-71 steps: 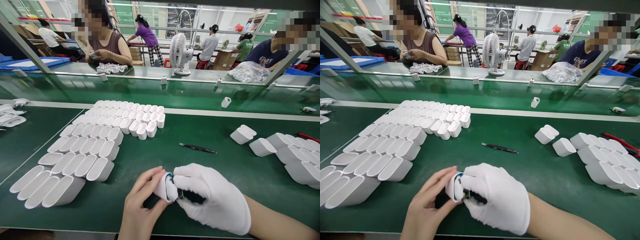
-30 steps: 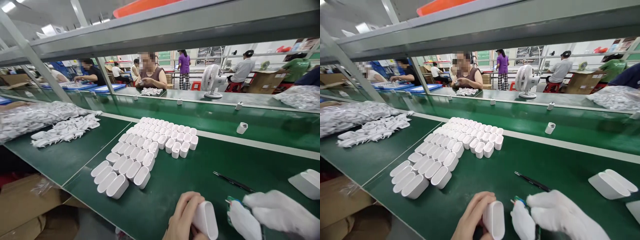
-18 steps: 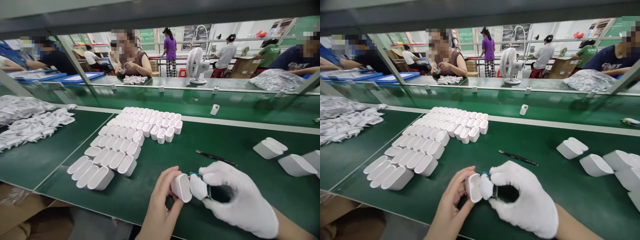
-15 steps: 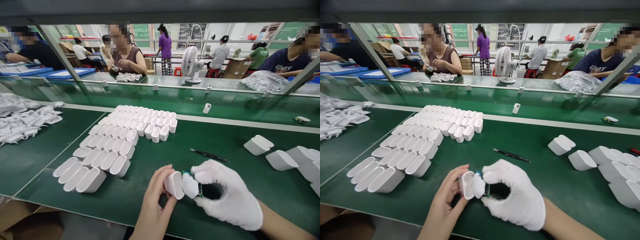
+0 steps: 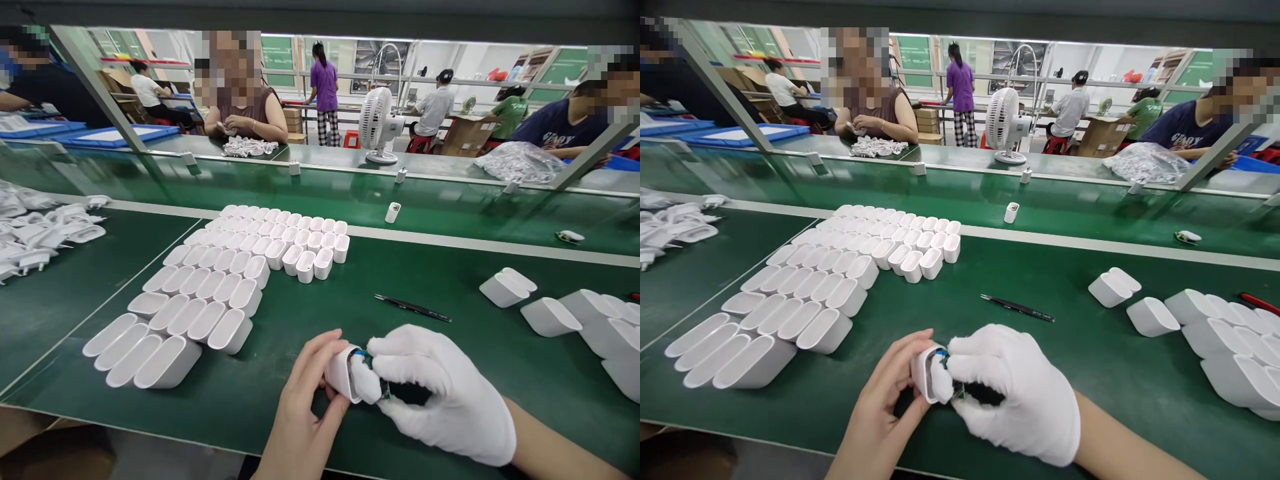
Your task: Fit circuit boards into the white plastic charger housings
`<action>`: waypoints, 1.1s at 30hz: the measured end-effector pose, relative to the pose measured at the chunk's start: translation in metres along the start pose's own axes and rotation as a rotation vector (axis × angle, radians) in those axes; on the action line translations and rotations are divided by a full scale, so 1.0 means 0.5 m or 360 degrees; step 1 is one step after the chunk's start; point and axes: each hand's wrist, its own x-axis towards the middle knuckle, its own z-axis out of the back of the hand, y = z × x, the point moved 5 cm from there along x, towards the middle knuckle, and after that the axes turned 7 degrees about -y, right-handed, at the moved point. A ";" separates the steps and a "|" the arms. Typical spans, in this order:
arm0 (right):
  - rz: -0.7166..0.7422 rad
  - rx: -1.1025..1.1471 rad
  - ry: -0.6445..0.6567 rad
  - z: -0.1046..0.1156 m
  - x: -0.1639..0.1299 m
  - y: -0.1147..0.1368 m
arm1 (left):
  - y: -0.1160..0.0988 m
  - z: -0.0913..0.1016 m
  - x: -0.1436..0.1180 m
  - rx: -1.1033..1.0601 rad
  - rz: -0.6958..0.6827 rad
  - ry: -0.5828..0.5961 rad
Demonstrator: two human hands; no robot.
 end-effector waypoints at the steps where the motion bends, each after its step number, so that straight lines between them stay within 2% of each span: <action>1: 0.0011 -0.0020 -0.0017 0.000 -0.001 0.001 | 0.001 0.000 0.000 0.0013 -0.0004 0.0001; 6: 0.0051 -0.0111 -0.0055 0.003 0.001 0.005 | 0.007 0.001 0.001 0.0060 -0.0027 -0.0015; 12: -0.0047 0.0067 0.0075 0.009 0.010 0.008 | 0.004 0.001 0.001 0.0029 -0.0114 -0.0076; 16: -0.0005 0.0015 0.0143 0.004 0.008 0.003 | 0.001 -0.002 0.000 0.0013 -0.0117 -0.0071; 21: 0.0092 -0.0200 -0.0022 0.004 -0.006 0.000 | -0.006 -0.001 0.000 0.0024 -0.0100 -0.0068; 26: 0.0061 -0.0285 -0.0039 -0.002 -0.010 -0.001 | -0.002 0.002 0.001 0.0052 -0.0046 0.0009; 29: -0.0109 -0.0083 0.0074 -0.008 -0.017 -0.011 | 0.004 0.002 0.000 0.0056 -0.0005 0.0029; 31: -0.0413 0.0233 0.0126 -0.009 -0.027 -0.029 | 0.004 0.001 -0.001 0.0020 -0.0027 0.0030; 33: -0.0831 0.0686 0.0143 -0.014 -0.040 -0.050 | 0.001 0.000 -0.003 0.0005 -0.0069 0.0052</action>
